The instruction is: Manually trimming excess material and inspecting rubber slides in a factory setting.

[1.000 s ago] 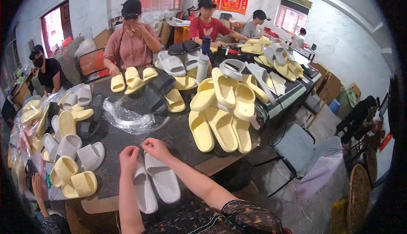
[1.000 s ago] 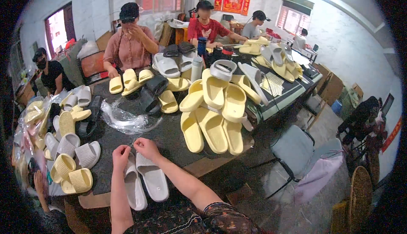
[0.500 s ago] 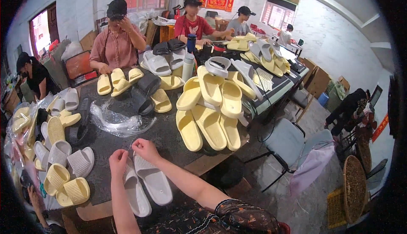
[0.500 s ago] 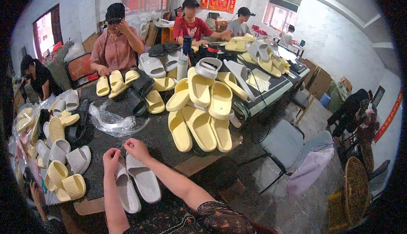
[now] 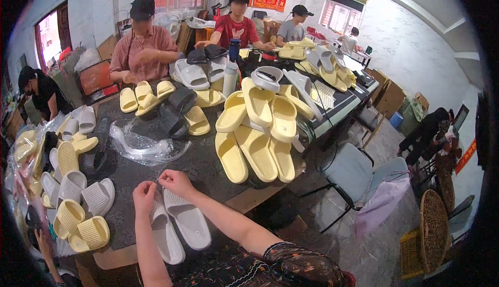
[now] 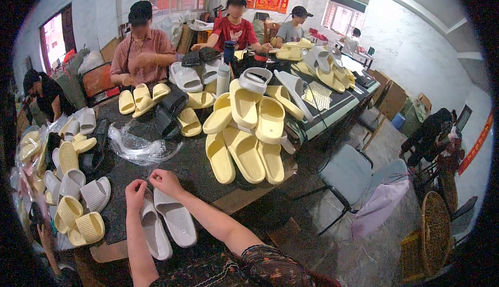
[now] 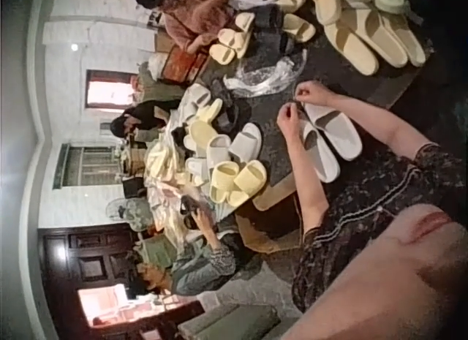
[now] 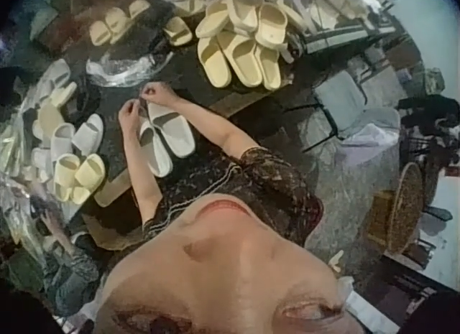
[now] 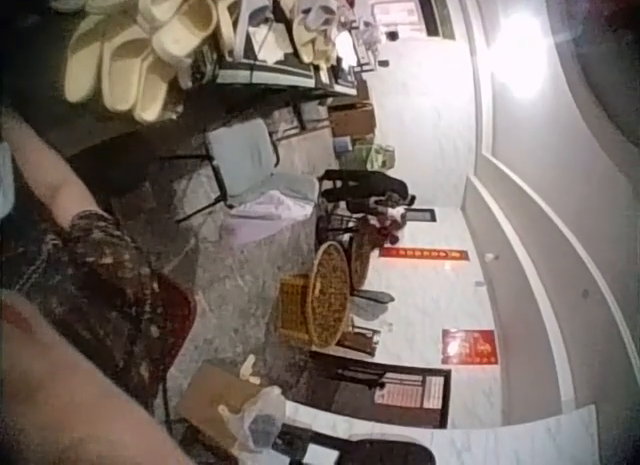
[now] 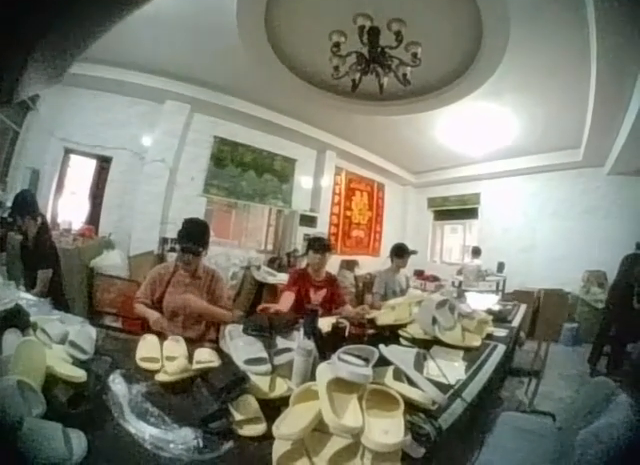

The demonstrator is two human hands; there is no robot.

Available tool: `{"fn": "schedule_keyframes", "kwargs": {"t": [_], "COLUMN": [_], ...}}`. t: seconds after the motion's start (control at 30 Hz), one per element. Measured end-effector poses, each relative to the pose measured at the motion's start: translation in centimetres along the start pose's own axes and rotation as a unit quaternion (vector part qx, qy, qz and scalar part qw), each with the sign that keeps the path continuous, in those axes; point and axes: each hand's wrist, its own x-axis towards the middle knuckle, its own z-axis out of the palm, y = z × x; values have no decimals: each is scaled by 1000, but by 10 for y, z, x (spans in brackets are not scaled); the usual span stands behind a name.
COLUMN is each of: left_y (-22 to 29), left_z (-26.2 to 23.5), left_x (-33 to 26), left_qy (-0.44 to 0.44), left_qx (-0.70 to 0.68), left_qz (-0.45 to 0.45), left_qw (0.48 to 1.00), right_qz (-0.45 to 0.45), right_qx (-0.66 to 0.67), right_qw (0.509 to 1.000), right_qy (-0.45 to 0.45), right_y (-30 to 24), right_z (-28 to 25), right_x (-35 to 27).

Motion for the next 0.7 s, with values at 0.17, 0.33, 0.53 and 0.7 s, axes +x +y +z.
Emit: {"fn": "schedule_keyframes", "kwargs": {"t": [0.17,0.33,0.53,0.7], "left_y": [-2,-7,-10,-10], "left_z": [-2,-4,-4,-3], "left_x": [1,-1,1,1], "left_qy": [14,5,14,11], "left_qx": [54,51,64,63], "left_qz": [-1,-16,-12,10], "left_qw": [998,999,998,998], "right_qz": [-3,-17,11,-4], "right_qx": [6,15,13,15], "right_qw": [999,1000,999,1000], "right_qy": [37,11,46,19], "right_y": [-6,-11,-6,-5], "right_z": [-1,-2,-1,1], "right_x": [0,-4,0,-2]}}
